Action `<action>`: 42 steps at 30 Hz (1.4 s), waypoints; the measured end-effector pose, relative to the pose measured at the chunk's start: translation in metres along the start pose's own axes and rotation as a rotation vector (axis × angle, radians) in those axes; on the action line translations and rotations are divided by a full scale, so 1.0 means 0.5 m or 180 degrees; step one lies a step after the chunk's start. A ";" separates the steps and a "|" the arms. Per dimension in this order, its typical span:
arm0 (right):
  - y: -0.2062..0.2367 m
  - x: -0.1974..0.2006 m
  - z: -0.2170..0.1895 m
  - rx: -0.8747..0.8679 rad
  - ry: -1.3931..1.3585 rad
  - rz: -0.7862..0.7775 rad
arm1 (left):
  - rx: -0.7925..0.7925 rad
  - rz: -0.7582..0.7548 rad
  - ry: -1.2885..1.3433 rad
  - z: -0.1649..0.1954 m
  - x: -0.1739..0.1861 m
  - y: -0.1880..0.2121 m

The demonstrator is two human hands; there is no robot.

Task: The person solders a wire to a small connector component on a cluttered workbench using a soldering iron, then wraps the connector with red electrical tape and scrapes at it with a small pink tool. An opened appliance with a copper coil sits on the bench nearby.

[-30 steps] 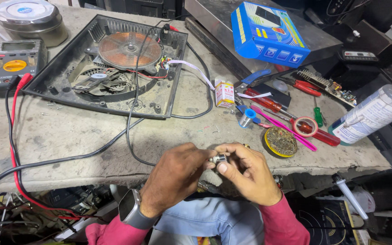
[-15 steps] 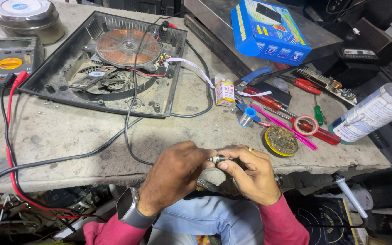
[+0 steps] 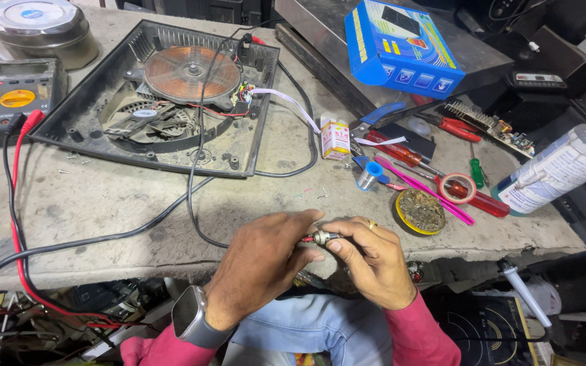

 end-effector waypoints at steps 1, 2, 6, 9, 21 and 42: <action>0.001 0.002 0.002 -0.0028 0.0011 -0.0001 | 0.0073 -0.0113 -0.0057 0.001 0.000 -0.002; 0.002 0.002 0.004 -0.0054 0.0019 0.0000 | 0.0023 -0.0052 -0.0065 0.004 0.001 -0.005; 0.004 0.003 0.005 0.0060 -0.0006 0.0042 | -0.0048 0.0100 -0.0086 0.018 0.000 -0.008; 0.002 0.003 0.005 -0.0006 -0.0017 0.0031 | 0.0157 -0.0008 -0.0085 0.022 -0.013 -0.016; 0.003 -0.021 -0.036 0.0415 0.1346 0.0832 | -0.0048 -0.0026 -0.0188 -0.018 -0.009 -0.015; 0.005 -0.078 -0.041 0.0132 0.1162 0.1137 | -0.0009 -0.0023 -0.0314 -0.061 0.010 0.010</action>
Point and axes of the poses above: each hand's wrist, its own y-axis away from the middle knuckle, its own x-axis out of the back of the hand, z = x × y, the point moved 2 cm from there along -y, towards the middle knuckle, and after that the axes turned 9 degrees about -x, right-handed, at the moved point
